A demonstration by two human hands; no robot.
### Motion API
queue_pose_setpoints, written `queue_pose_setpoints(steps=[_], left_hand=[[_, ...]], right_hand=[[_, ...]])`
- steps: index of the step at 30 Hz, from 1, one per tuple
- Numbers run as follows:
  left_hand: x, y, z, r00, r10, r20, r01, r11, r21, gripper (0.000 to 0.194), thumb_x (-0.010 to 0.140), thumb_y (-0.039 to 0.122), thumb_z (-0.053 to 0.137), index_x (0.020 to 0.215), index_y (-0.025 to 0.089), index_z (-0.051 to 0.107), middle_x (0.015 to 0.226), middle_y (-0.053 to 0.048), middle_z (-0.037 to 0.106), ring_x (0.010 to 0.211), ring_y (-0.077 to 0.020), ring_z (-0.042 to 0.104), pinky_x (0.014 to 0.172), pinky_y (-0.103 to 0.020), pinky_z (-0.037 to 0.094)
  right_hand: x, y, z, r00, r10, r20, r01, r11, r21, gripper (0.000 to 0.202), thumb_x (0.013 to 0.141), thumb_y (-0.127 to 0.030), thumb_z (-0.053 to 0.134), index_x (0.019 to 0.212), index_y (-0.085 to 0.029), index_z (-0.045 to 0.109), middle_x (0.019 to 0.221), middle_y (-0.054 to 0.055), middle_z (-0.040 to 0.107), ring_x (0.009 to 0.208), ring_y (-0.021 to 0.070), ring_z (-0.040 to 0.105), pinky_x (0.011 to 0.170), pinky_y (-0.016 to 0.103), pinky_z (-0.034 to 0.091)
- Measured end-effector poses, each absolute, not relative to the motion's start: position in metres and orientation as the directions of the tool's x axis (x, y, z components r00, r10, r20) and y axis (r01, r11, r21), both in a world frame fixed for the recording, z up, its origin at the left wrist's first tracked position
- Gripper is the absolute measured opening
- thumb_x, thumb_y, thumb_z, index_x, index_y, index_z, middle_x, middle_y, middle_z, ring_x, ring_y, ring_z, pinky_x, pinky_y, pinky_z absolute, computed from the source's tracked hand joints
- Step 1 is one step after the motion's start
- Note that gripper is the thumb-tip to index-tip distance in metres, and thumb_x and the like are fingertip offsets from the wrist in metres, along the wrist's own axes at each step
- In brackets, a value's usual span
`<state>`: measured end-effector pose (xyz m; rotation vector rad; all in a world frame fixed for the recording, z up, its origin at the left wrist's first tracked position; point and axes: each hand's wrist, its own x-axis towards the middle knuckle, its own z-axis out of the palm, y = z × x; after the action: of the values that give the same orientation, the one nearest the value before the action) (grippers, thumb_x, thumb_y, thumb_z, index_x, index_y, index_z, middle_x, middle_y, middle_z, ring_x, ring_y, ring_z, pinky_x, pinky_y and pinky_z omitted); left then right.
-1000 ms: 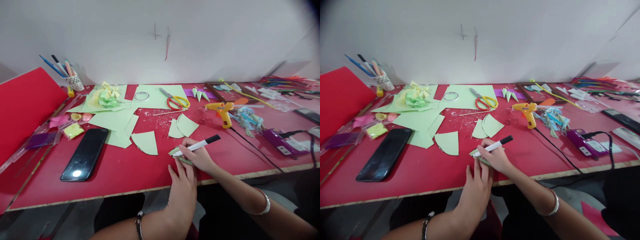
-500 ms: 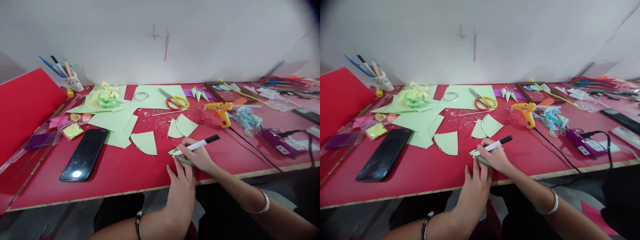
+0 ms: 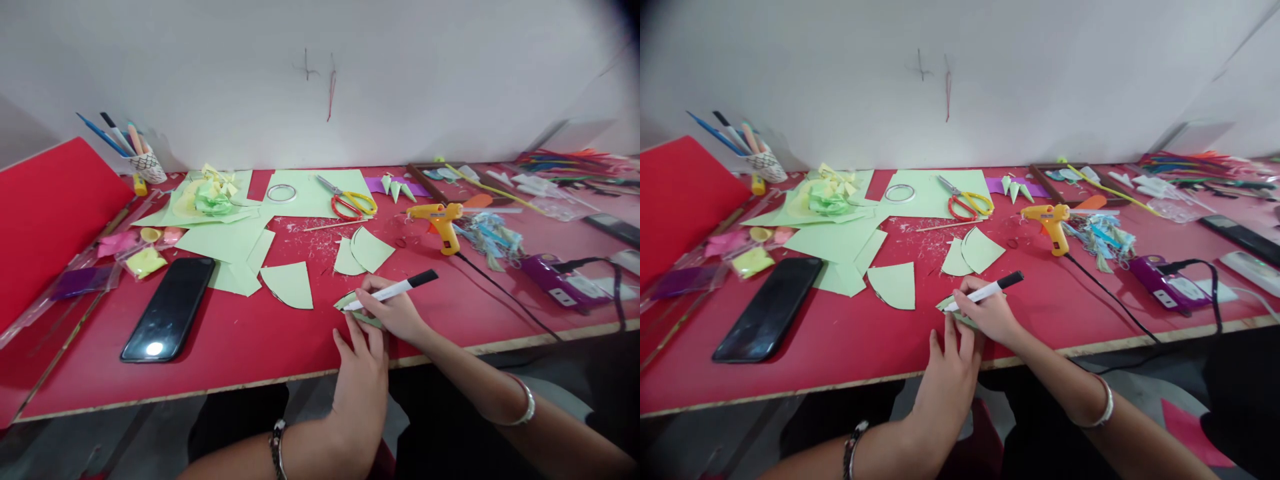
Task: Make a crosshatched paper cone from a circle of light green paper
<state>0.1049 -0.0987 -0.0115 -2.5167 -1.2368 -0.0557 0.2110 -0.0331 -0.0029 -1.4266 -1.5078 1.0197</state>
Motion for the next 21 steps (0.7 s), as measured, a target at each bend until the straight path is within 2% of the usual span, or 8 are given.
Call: queue_pose_setpoints(steps=[8, 13, 21], left_hand=[[0.104, -0.099, -0.008, 0.636, 0.76, 0.134, 0.751, -0.571, -0.331, 0.042, 0.079, 0.018, 0.044, 0.121, 0.019, 0.05, 0.106, -0.012, 0.056, 0.106, -0.0325, 0.052, 0.076, -0.042, 0.052], [0.104, -0.1, -0.008, 0.64, 0.764, 0.088, 0.735, -0.574, -0.362, 0.048, 0.078, 0.016, 0.044, 0.127, 0.02, 0.043, 0.111, -0.013, 0.053, 0.109, -0.0327, 0.049, 0.076, -0.042, 0.051], [0.104, -0.099, -0.007, 0.642, 0.764, 0.061, 0.723, -0.577, -0.38, 0.053, 0.078, 0.019, 0.047, 0.13, 0.021, 0.037, 0.112, -0.014, 0.053, 0.111, -0.033, 0.048, 0.078, -0.043, 0.05]], right_hand=[[0.229, -0.032, -0.008, 0.02, 0.998, 0.067, 0.382, 0.055, -0.923, 0.026, 0.077, -0.032, 0.049, 0.056, -0.019, 0.043, 0.046, -0.004, 0.048, 0.042, 0.009, 0.042, 0.042, 0.021, 0.034], [0.243, -0.036, -0.005, 0.069, 0.99, 0.126, 0.452, 0.082, -0.888, 0.027, 0.077, -0.032, 0.049, 0.054, -0.02, 0.042, 0.045, -0.003, 0.048, 0.043, 0.0096, 0.042, 0.042, 0.022, 0.033], [0.266, -0.044, -0.004, 0.171, 0.976, 0.133, 0.515, 0.026, -0.857, 0.028, 0.077, -0.033, 0.049, 0.053, -0.02, 0.043, 0.044, -0.003, 0.048, 0.042, 0.0097, 0.04, 0.041, 0.022, 0.031]])
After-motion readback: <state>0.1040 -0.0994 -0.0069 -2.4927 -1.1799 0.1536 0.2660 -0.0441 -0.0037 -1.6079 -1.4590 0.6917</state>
